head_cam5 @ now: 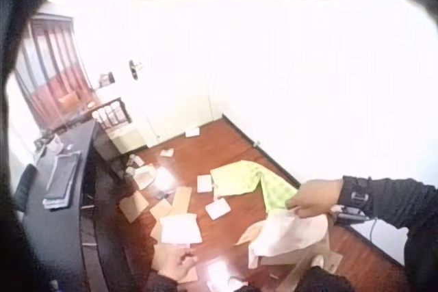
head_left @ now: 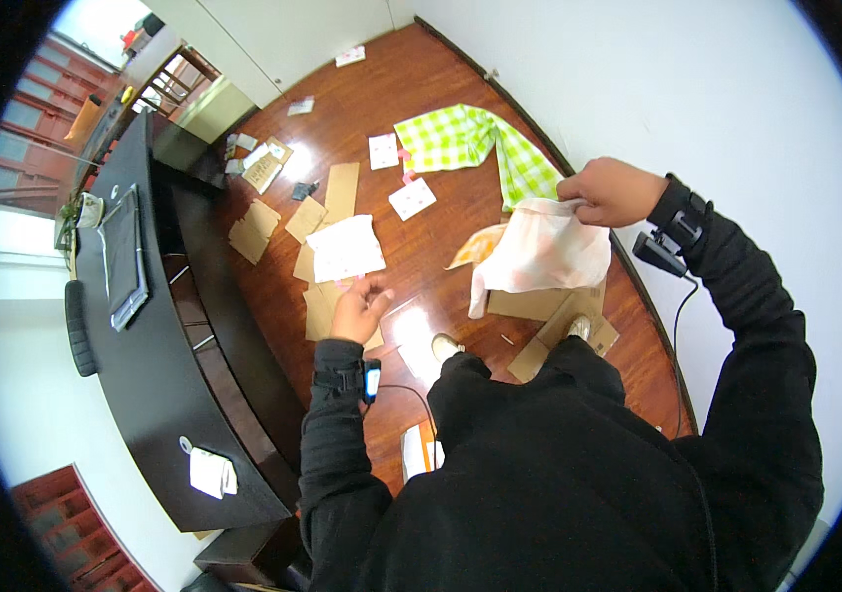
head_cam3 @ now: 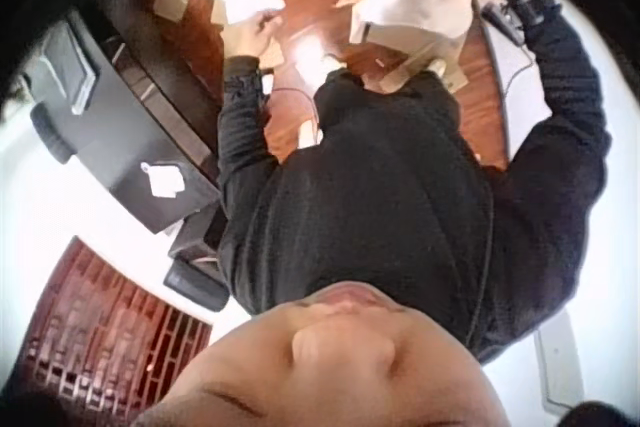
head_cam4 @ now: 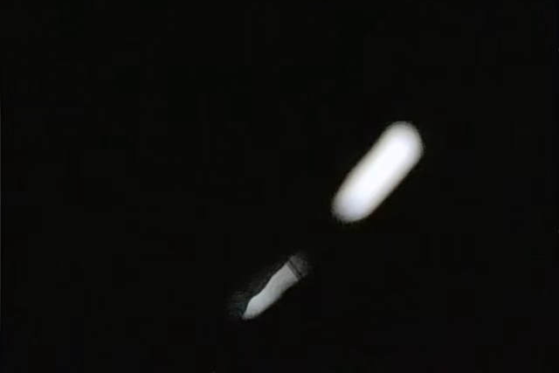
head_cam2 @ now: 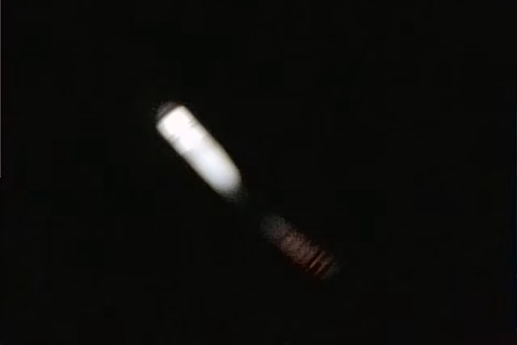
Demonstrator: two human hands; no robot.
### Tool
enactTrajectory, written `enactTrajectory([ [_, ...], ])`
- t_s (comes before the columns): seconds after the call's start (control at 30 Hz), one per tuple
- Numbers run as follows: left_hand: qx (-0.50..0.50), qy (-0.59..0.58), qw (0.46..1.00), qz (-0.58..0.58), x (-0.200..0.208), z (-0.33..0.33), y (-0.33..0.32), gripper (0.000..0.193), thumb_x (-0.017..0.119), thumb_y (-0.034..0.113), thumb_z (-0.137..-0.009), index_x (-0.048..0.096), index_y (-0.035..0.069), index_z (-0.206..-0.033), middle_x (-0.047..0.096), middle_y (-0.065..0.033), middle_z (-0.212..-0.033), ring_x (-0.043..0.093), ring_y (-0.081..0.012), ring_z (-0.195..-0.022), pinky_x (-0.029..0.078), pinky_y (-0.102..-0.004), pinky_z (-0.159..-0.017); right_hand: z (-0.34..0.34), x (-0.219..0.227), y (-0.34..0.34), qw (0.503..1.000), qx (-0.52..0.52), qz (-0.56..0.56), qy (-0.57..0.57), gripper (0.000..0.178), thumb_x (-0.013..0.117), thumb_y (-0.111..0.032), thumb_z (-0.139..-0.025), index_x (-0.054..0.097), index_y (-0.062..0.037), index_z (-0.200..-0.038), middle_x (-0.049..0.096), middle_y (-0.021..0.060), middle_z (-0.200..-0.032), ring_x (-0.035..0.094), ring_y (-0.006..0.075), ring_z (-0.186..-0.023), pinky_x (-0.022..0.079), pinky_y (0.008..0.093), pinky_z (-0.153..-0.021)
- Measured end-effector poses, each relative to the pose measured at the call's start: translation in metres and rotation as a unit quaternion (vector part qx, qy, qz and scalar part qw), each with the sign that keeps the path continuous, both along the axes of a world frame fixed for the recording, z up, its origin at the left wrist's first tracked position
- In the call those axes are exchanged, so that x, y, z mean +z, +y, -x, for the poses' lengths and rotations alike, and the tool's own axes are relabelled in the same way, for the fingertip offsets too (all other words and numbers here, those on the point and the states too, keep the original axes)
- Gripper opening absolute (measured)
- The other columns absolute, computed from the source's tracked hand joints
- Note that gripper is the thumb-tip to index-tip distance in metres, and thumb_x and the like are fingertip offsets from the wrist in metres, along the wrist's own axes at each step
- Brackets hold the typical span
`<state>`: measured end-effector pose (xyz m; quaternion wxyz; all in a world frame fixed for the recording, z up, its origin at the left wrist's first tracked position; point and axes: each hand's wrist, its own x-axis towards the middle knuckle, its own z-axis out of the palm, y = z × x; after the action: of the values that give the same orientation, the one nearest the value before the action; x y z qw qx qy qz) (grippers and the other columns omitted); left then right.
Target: The person unfolds a large yellow-and-white checkered cloth on a black table, then folds it in half multiple times. The person smooths the cloth and aligns the edges while folding it into a smaller square.
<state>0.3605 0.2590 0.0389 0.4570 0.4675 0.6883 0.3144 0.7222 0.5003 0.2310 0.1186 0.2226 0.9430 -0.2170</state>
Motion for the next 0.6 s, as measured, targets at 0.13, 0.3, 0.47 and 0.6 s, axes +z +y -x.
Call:
enactTrajectory([
  [0.13,-0.087,0.107,0.983,-0.121,0.109,0.002,0.034,0.043,0.069,0.023,-0.087,0.058,-0.002,-0.120,0.065,-0.0138,-0.111,0.063,-0.0210,-0.101,0.048,-0.0336,-0.091,0.046,0.096,-0.025,0.997,0.045,-0.038,-0.042,0.019,0.058,-0.015,-0.072,0.060,-0.0026,-0.087,0.061,0.0197,-0.072,0.061,0.0400,-0.071,0.048,0.0486,-0.065],
  [0.3,-0.183,0.128,0.924,-0.309,0.211,-0.049,0.074,0.057,0.073,0.030,-0.080,0.055,-0.001,-0.125,0.060,-0.0208,-0.123,0.058,-0.0344,-0.113,0.045,-0.0386,-0.097,0.085,0.166,-0.049,0.987,0.134,-0.070,-0.063,0.020,0.057,-0.013,-0.072,0.062,-0.0019,-0.087,0.062,0.0186,-0.071,0.061,0.0383,-0.069,0.048,0.0458,-0.065],
  [0.47,-0.232,0.023,0.935,-0.268,0.257,-0.090,0.102,0.065,0.078,0.026,-0.076,0.051,0.002,-0.130,0.061,-0.0168,-0.120,0.059,-0.0250,-0.110,0.046,-0.0354,-0.094,0.108,0.202,-0.044,0.984,0.172,-0.052,-0.005,0.018,0.054,-0.010,-0.070,0.060,0.0018,-0.083,0.061,0.0180,-0.068,0.058,0.0357,-0.064,0.046,0.0429,-0.060],
  [0.6,-0.172,-0.024,0.965,-0.198,0.262,-0.087,0.115,0.044,0.075,0.015,-0.079,0.058,0.001,-0.117,0.067,-0.0077,-0.100,0.062,-0.0168,-0.093,0.049,-0.0307,-0.086,0.113,0.216,-0.013,0.979,0.189,-0.056,0.044,0.018,0.055,-0.012,-0.070,0.059,0.0015,-0.081,0.058,0.0147,-0.066,0.057,0.0273,-0.058,0.046,0.0367,-0.055],
])
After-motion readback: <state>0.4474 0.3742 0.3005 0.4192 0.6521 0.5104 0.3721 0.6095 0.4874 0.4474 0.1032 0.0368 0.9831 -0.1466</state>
